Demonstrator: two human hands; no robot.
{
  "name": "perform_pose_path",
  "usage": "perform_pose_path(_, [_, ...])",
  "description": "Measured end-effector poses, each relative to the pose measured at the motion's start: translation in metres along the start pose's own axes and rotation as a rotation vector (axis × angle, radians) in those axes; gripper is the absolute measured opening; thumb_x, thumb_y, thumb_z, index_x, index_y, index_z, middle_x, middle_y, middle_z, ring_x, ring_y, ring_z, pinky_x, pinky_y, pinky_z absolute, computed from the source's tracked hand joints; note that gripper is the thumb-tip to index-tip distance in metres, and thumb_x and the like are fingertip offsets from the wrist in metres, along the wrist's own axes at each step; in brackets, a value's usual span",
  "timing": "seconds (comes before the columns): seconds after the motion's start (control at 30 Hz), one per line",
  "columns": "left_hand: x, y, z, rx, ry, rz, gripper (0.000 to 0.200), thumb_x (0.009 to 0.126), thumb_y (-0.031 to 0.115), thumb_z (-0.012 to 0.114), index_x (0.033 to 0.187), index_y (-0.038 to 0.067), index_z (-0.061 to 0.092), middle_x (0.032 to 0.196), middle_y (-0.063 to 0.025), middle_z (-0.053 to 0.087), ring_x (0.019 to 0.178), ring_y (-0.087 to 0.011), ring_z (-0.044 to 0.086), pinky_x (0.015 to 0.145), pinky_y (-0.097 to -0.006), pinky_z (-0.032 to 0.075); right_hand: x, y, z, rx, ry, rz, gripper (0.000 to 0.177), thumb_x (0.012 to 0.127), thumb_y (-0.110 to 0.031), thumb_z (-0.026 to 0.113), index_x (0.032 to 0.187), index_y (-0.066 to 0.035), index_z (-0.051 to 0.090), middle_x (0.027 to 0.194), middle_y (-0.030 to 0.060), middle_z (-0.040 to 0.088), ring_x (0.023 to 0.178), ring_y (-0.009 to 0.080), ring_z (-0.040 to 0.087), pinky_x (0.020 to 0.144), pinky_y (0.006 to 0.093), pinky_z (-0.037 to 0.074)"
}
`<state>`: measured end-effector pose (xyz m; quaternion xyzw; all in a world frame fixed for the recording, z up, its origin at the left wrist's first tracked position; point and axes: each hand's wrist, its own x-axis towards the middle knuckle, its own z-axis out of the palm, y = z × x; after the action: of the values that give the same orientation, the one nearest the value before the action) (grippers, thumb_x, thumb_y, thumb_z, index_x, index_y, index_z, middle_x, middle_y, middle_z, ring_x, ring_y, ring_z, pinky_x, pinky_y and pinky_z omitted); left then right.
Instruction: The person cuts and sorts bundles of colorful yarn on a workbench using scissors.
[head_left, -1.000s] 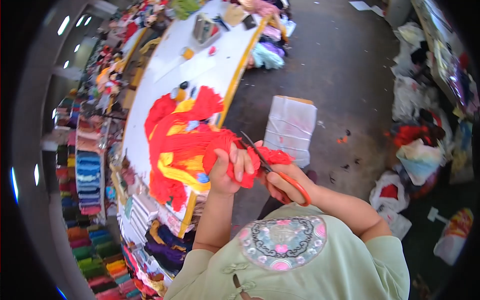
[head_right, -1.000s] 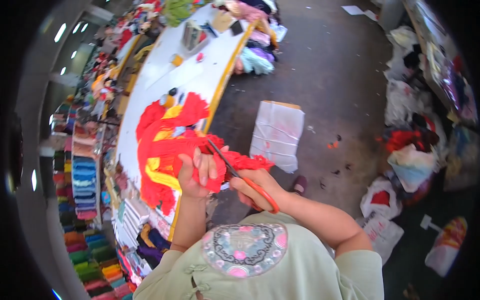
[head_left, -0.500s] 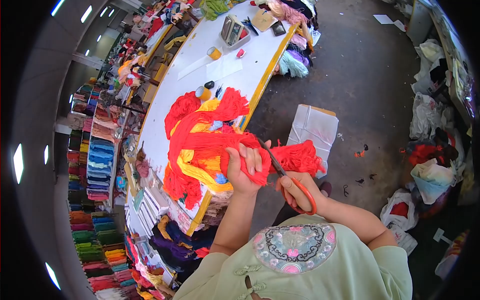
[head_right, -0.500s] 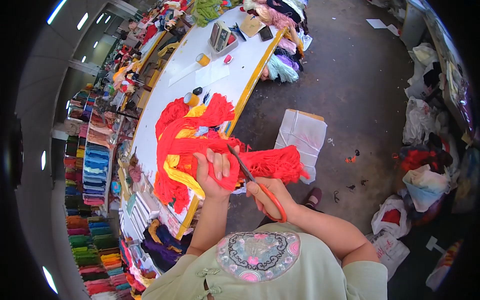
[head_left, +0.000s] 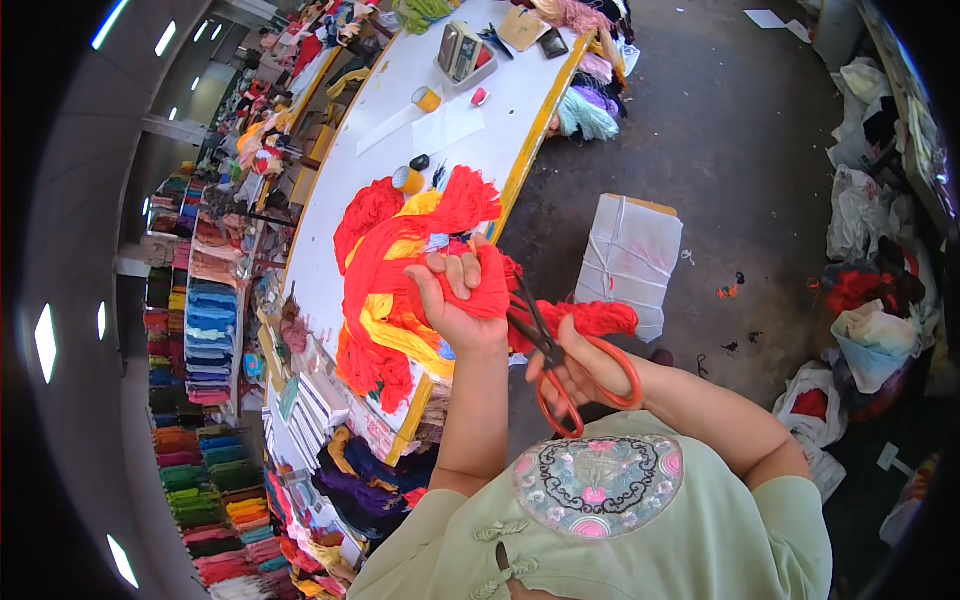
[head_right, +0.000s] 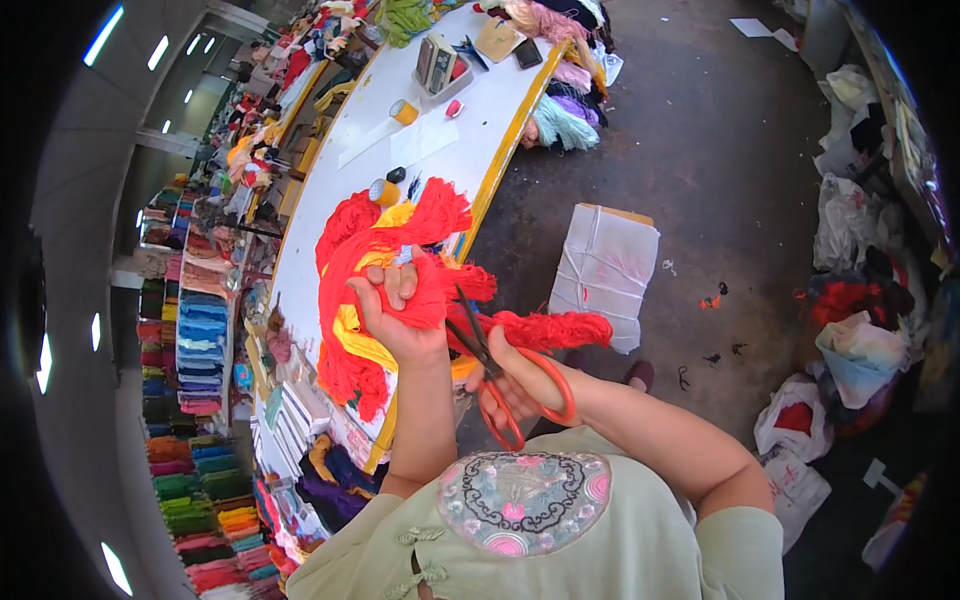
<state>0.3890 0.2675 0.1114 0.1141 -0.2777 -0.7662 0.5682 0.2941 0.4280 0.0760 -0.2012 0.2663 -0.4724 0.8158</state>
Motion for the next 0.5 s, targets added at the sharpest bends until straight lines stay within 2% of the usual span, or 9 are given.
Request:
perform_pose_path(0.13, [-0.010,0.007,0.003,-0.024,-0.049,-0.014,0.035,0.102,0.044,0.046,0.088,0.012,0.056,0.053,0.0036,0.034,0.056,-0.0115,0.040,0.101,-0.0381,0.043,0.003,-0.014,0.001,-0.148,0.131,-0.158,0.081,0.090,-0.078,0.027,0.092,-0.005,0.060,0.060,-0.0004,0.051,0.050,0.0084,0.051,0.049,0.0231,0.041])
perform_pose_path(0.23, [-0.005,0.018,-0.005,-0.090,-0.128,-0.051,0.038,0.102,0.045,0.044,0.091,0.011,0.058,0.054,0.0036,0.034,0.057,-0.0120,0.041,0.099,-0.0376,0.044,0.000,-0.015,0.001,-0.139,0.292,-0.294,0.066,0.096,-0.066,0.039,0.086,-0.005,0.059,0.053,-0.0025,0.046,0.043,0.0070,0.045,0.044,0.0225,0.037])
perform_pose_path(0.27, [-0.007,0.017,-0.006,-0.012,-0.148,-0.085,0.040,0.102,0.047,0.043,0.093,0.010,0.058,0.059,0.0017,0.041,0.061,-0.0135,0.046,0.099,-0.0386,0.044,-0.003,-0.018,0.000,-0.176,0.345,-0.341,0.061,0.097,-0.063,0.042,0.086,-0.005,0.059,0.052,-0.0029,0.046,0.042,0.0068,0.044,0.044,0.0224,0.037])
perform_pose_path(0.3, [-0.010,0.014,-0.006,0.064,-0.168,-0.115,0.043,0.101,0.049,0.043,0.096,0.009,0.058,0.064,-0.0003,0.049,0.066,-0.0149,0.051,0.100,-0.0397,0.044,-0.012,-0.030,-0.007,-0.314,0.367,-0.286,0.050,0.092,-0.053,0.062,0.104,-0.005,0.056,0.072,0.0023,0.057,0.062,0.0084,0.055,0.058,0.0248,0.045])
perform_pose_path(0.33, [-0.014,0.010,-0.006,0.137,-0.187,-0.142,0.045,0.100,0.051,0.043,0.098,0.008,0.058,0.069,-0.0022,0.056,0.071,-0.0164,0.056,0.100,-0.0407,0.043,-0.006,-0.034,-0.012,-0.375,0.370,-0.507,0.054,0.087,-0.051,0.068,0.112,-0.005,0.052,0.086,0.0056,0.057,0.075,0.0111,0.056,0.068,0.0275,0.046])
perform_pose_path(0.37, [-0.026,0.001,-0.005,0.313,-0.169,-0.202,0.058,0.099,0.055,0.042,0.118,0.002,0.056,0.113,-0.0200,0.065,0.107,-0.0288,0.062,0.106,-0.0452,0.038,0.003,-0.034,-0.021,-0.437,0.365,-0.729,0.063,0.082,-0.049,0.074,0.120,-0.006,0.048,0.100,0.0089,0.057,0.089,0.0138,0.057,0.078,0.0301,0.047])
perform_pose_path(0.4, [-0.024,-0.006,-0.003,0.639,-0.413,-0.080,0.067,0.097,0.059,0.043,0.129,0.000,0.049,0.131,-0.0262,0.049,0.122,-0.0333,0.051,0.109,-0.0466,0.034,0.009,-0.037,-0.028,-0.496,0.353,-0.952,0.074,0.077,-0.047,0.080,0.128,-0.006,0.043,0.114,0.0122,0.057,0.102,0.0166,0.057,0.088,0.0328,0.047])
perform_pose_path(0.43, [-0.023,-0.013,0.007,0.858,-0.541,0.004,0.075,0.095,0.062,0.044,0.136,0.000,0.044,0.141,-0.0295,0.038,0.131,-0.0366,0.042,0.111,-0.0475,0.031,0.009,-0.043,-0.034,-0.544,0.296,-0.935,0.109,0.065,-0.044,0.089,0.145,-0.007,0.025,0.144,0.0150,0.035,0.133,0.0248,0.038,0.110,0.0406,0.032])
perform_pose_path(0.5, [-0.024,-0.026,0.032,1.159,-0.665,0.185,0.089,0.091,0.068,0.044,0.146,-0.001,0.035,0.153,-0.0331,0.021,0.142,-0.0417,0.028,0.113,-0.0488,0.027,0.000,-0.059,-0.021,-0.758,0.247,-0.965,0.115,0.064,-0.042,0.090,0.148,-0.006,0.021,0.148,0.0163,0.032,0.136,0.0271,0.036,0.112,0.0418,0.030])
